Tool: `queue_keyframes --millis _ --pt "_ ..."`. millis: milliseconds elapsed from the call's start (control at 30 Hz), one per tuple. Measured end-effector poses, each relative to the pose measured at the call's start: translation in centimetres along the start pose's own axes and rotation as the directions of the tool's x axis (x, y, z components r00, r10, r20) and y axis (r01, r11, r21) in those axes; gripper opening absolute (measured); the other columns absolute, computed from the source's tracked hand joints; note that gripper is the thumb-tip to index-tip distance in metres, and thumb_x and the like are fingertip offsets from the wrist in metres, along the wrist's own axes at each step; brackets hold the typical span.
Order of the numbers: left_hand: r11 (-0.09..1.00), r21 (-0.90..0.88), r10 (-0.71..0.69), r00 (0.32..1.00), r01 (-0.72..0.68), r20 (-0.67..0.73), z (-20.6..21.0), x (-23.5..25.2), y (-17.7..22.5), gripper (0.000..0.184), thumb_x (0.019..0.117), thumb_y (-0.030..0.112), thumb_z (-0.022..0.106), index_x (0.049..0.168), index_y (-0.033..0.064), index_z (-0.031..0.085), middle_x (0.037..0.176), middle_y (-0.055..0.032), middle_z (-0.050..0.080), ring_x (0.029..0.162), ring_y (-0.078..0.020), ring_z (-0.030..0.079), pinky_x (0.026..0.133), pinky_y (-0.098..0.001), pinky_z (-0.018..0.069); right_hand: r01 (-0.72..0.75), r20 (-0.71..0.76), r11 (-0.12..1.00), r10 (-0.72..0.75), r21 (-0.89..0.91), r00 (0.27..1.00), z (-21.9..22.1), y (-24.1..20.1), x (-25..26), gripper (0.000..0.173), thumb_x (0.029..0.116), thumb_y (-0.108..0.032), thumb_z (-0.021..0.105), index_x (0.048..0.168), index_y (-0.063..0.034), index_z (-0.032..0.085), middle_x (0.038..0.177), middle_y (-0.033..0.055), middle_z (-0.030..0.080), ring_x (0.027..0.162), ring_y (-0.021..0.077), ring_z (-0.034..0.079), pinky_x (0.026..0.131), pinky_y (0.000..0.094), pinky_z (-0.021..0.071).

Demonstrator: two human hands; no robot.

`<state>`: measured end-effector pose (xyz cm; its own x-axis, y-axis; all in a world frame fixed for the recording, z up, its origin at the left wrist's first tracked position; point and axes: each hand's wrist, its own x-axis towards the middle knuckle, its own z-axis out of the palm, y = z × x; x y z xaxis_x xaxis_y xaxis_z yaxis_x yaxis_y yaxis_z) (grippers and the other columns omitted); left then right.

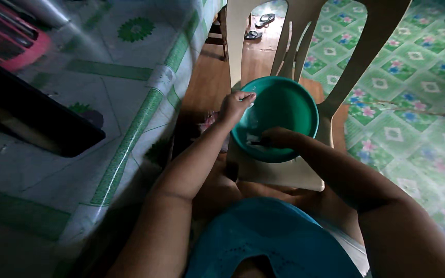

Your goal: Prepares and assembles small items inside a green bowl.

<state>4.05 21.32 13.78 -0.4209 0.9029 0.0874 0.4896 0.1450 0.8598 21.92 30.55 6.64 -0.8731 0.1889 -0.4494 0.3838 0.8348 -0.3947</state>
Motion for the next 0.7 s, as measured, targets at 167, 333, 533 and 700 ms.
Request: queue_keyframes --millis 167,333,533,700 --pt "0.993 0.109 0.036 0.998 -0.041 0.052 -0.2 -0.2 0.4 0.032 0.1022 0.036 0.063 0.119 0.0114 0.075 0.121 -0.007 0.07 0.114 -0.0172 0.065 0.102 -0.041 0.0513 0.14 -0.27 0.985 -0.11 0.096 0.957 -1.6 1.5 -2.3 0.016 0.0959 -0.01 0.07 0.11 -0.0052 0.075 0.105 0.0125 0.074 0.101 0.0286 0.071 0.093 0.0531 0.0551" --pt "0.986 0.157 0.043 0.992 -0.062 0.122 0.4 -0.1 0.2 0.031 0.1008 0.037 0.065 0.115 0.0114 0.077 0.116 -0.0073 0.072 0.111 -0.0191 0.067 0.101 -0.0458 0.0525 -0.028 -0.292 0.999 0.04 0.043 0.956 -8.4 -0.4 -7.6 0.017 0.0991 -0.011 0.067 0.113 -0.0051 0.074 0.106 0.0131 0.073 0.101 0.0292 0.07 0.095 0.0539 0.0537" --pt "0.977 0.184 0.07 0.974 -0.111 0.216 1.1 -0.4 0.2 0.026 0.0996 0.032 0.067 0.112 0.0109 0.076 0.112 -0.0079 0.073 0.106 -0.0192 0.069 0.098 -0.0459 0.0541 -0.06 -0.384 0.993 0.016 -0.103 0.923 -11.6 1.8 -9.1 0.014 0.0975 -0.01 0.067 0.107 -0.0056 0.076 0.102 0.0142 0.073 0.099 0.0322 0.07 0.092 0.0574 0.0533" --pt "0.975 0.196 0.057 0.97 -0.105 0.236 1.3 -0.8 1.3 0.023 0.0987 0.031 0.069 0.109 0.0113 0.077 0.109 -0.0069 0.073 0.103 -0.0179 0.069 0.096 -0.0439 0.0549 -0.132 -0.334 0.986 0.091 -0.101 0.938 -12.3 1.5 -9.3 0.015 0.0984 -0.011 0.067 0.11 -0.0064 0.075 0.106 0.0134 0.073 0.103 0.0312 0.069 0.096 0.0561 0.0525"
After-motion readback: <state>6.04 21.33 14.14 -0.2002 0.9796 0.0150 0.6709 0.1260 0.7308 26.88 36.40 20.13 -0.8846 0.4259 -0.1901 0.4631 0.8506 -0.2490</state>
